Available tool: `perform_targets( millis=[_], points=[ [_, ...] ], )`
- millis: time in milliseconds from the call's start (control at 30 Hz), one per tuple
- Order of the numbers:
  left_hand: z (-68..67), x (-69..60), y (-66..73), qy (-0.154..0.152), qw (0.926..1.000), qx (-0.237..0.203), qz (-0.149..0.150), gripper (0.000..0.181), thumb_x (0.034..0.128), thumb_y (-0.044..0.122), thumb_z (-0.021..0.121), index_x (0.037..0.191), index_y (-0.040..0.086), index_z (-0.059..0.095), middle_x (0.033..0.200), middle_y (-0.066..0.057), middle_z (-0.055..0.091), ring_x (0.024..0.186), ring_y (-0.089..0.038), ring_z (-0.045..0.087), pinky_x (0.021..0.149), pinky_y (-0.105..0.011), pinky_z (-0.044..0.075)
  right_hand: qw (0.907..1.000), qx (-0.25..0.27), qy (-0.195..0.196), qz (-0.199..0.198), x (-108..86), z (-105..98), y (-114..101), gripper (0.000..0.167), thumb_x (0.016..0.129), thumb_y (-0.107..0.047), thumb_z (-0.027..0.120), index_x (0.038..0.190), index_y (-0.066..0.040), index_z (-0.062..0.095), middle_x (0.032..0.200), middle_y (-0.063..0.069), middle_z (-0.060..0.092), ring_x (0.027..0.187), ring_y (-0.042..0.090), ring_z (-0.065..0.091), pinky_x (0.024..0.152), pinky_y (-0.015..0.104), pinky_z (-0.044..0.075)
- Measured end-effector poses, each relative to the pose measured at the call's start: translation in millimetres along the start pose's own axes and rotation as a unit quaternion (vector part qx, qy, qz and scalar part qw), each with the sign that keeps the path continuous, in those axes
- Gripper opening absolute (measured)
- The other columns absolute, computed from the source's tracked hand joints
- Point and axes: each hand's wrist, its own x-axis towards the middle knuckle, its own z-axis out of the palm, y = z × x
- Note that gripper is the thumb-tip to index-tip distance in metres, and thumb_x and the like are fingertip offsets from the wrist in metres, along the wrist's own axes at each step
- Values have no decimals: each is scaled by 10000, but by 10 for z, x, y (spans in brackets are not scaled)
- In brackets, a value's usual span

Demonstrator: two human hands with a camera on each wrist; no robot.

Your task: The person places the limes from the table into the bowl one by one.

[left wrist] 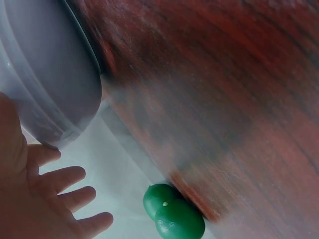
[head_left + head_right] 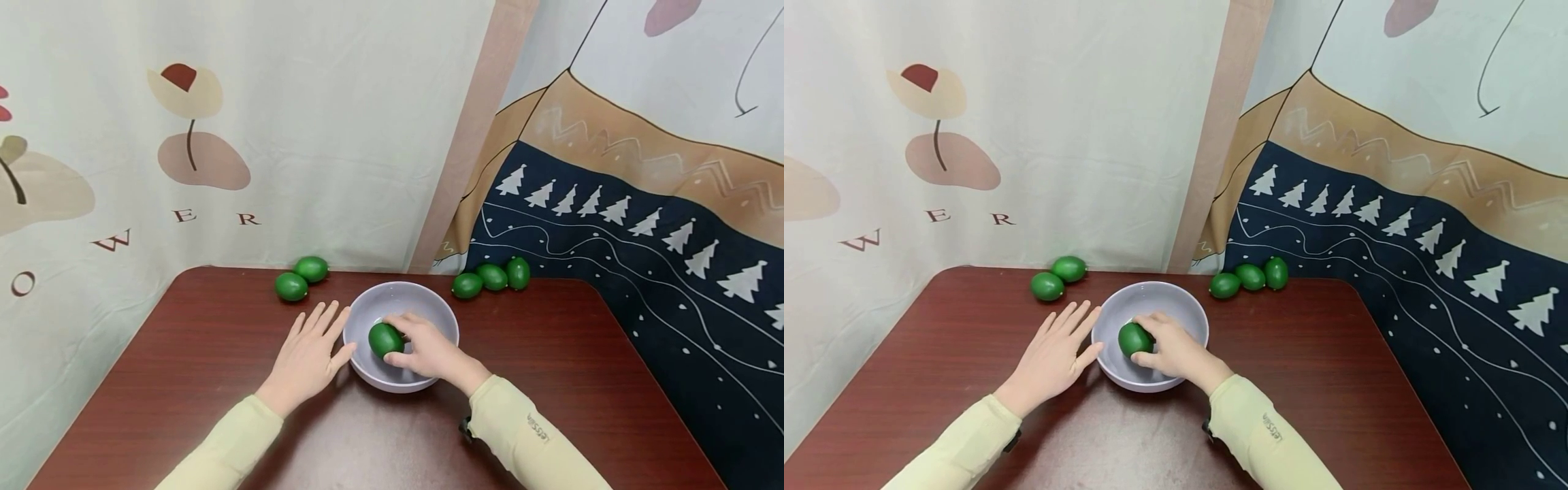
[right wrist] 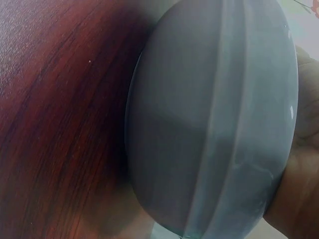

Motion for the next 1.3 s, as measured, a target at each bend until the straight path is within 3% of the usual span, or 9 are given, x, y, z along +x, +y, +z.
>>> perform_targets(
  millis=[267,800,1300],
  points=[
    [13,2,1,-26,10000,1,2,650,1039,468,556,1563,95,464,1604,-175,435,1500,-415,361,1217,-634,250,9991,-280,-307,20,22,31,-31,612,900,-247,782,1439,-44,578,1247,117,652,1058,241,627,921,394,525],
    [16,4,7,-87,10000,3,-9,667,1041,485,549,1576,101,444,1611,-170,425,1510,-407,347,1226,-624,238,9952,-642,-703,-220,43,84,-20,593,913,-272,788,1406,-7,594,1148,90,685,1012,200,620,900,328,533],
    [4,3,13,-34,9999,-111,-34,655,1036,460,573,1567,95,458,1610,-177,423,1502,-420,355,1219,-637,240,9951,-519,-836,-134,55,81,-27,571,946,-283,754,1412,1,588,1205,100,688,1043,198,627,923,329,538]
  ],
)
